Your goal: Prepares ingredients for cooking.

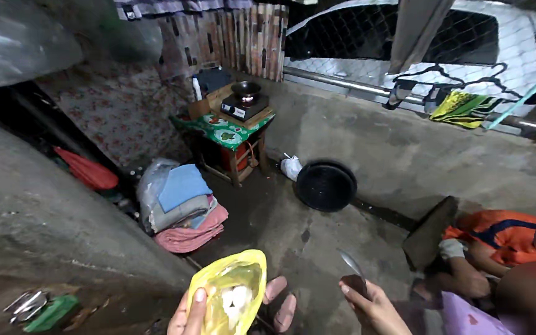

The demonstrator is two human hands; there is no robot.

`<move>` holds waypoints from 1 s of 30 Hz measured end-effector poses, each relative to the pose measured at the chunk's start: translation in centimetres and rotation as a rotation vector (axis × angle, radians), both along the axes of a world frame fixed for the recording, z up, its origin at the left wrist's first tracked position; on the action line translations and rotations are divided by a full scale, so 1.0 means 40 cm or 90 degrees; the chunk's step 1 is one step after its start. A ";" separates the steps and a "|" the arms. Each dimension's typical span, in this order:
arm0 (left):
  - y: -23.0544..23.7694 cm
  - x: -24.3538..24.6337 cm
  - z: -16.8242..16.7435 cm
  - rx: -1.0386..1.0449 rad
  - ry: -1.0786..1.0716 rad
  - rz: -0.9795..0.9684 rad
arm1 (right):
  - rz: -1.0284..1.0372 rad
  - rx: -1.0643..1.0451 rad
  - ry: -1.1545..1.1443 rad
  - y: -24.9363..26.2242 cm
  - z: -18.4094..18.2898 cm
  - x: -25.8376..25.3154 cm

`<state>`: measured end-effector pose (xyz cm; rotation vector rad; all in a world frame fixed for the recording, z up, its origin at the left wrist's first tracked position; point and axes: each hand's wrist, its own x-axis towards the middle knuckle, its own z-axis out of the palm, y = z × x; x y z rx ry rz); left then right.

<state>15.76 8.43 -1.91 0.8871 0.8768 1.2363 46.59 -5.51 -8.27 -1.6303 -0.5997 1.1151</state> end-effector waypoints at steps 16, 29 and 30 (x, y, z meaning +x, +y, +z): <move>0.222 0.170 -0.090 -0.086 0.062 -0.107 | 0.122 0.038 0.072 0.483 -0.006 -0.131; 0.591 0.580 -0.239 -0.030 0.026 -0.150 | 0.262 -0.118 0.038 0.860 -0.165 0.276; 0.635 0.619 -0.245 -0.029 0.023 -0.138 | 0.288 -0.113 0.036 0.909 -0.172 0.318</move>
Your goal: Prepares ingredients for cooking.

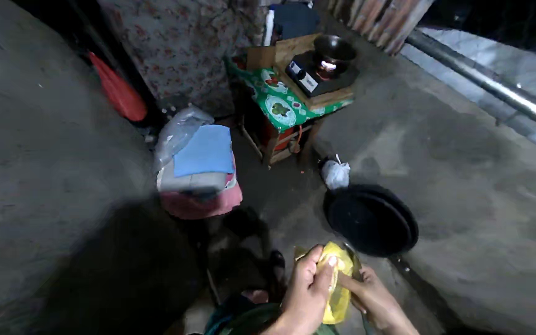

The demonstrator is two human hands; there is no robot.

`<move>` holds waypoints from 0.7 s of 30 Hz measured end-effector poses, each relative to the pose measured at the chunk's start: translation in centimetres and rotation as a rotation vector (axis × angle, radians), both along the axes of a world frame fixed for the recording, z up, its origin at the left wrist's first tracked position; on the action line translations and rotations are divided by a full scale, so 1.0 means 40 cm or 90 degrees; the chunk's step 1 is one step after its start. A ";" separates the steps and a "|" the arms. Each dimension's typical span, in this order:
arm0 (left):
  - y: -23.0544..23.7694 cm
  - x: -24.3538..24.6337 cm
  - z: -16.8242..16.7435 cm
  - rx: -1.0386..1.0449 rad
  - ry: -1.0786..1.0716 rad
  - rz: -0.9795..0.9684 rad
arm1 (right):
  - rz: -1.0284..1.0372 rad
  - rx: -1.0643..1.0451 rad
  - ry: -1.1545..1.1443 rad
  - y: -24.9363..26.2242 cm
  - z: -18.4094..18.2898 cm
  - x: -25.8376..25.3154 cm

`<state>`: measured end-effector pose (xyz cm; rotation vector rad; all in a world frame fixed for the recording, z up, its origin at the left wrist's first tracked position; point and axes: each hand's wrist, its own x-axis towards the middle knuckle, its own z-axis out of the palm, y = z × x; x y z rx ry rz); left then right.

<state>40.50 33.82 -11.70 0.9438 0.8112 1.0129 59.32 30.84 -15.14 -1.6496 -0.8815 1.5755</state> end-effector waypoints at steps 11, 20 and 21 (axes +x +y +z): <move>0.423 0.237 0.023 0.012 0.011 0.198 | 0.091 0.032 0.001 0.501 0.017 0.229; 0.780 0.197 -0.062 0.033 0.281 0.117 | 0.042 0.005 0.049 0.826 -0.078 0.216; 0.826 0.196 -0.065 0.021 0.260 0.116 | 0.043 -0.005 0.029 0.876 -0.083 0.214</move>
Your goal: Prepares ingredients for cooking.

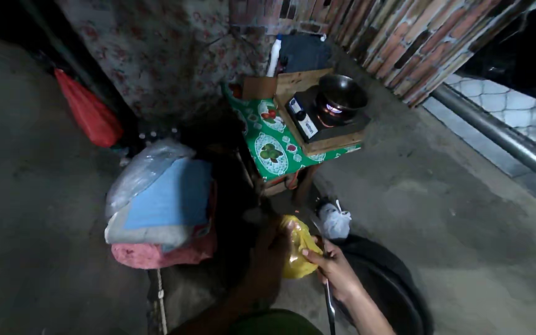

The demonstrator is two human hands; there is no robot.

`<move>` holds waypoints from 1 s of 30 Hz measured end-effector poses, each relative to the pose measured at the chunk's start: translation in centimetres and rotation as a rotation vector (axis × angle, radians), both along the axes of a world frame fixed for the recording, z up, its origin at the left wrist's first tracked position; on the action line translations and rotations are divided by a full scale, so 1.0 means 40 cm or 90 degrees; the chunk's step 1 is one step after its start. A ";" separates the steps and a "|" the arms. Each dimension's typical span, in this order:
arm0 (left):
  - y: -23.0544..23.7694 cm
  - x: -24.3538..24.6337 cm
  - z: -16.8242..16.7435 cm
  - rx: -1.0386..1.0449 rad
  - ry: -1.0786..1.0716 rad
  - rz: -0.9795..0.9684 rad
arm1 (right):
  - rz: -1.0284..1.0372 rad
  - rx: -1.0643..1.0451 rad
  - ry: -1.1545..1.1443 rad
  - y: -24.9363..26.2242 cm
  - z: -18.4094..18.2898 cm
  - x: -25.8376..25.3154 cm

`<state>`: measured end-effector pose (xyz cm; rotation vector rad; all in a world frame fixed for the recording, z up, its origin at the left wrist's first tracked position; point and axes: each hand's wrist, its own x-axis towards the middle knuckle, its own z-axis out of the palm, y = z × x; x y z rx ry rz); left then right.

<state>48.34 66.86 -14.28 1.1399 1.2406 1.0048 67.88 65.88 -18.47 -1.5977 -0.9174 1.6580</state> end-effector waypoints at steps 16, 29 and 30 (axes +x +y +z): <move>0.779 0.023 -0.186 0.080 0.135 -0.073 | 0.018 -0.052 -0.093 0.751 -0.200 -0.035; 1.156 0.081 -0.345 0.128 0.276 0.026 | 0.124 -0.076 -0.138 1.196 -0.360 0.003; 1.167 0.084 -0.356 0.130 0.285 0.029 | 0.140 -0.071 -0.140 1.210 -0.361 0.001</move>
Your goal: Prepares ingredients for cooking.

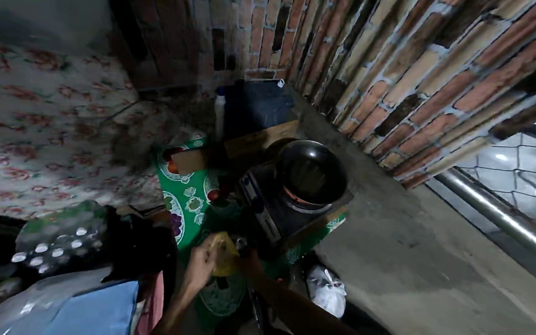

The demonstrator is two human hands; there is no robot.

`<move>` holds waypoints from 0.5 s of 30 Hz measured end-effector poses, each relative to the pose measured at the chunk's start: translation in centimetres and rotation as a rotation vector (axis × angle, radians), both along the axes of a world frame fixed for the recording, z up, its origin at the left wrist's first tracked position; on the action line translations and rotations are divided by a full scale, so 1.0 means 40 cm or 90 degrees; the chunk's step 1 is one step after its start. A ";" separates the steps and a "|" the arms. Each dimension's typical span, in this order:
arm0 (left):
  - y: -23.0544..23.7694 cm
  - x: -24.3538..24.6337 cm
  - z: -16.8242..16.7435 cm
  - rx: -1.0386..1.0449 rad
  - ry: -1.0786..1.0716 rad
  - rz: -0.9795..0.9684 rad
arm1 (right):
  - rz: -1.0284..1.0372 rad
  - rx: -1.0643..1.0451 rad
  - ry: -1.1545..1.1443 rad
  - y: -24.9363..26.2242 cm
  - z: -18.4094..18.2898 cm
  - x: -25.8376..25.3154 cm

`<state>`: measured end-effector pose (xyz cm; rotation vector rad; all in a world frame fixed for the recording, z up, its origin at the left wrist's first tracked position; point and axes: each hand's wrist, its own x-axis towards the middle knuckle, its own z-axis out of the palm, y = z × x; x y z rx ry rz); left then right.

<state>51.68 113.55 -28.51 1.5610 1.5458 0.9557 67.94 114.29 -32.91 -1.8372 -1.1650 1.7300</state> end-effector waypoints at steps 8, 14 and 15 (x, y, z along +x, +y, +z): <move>0.013 0.002 -0.046 -0.020 0.024 0.083 | 0.034 -0.017 0.014 0.038 -0.048 -0.024; -0.014 -0.014 -0.056 -0.109 0.077 0.147 | 0.167 0.011 -0.080 0.051 -0.049 -0.018; -0.019 -0.023 -0.064 -0.126 0.096 0.154 | 0.179 0.001 -0.090 0.054 -0.050 -0.020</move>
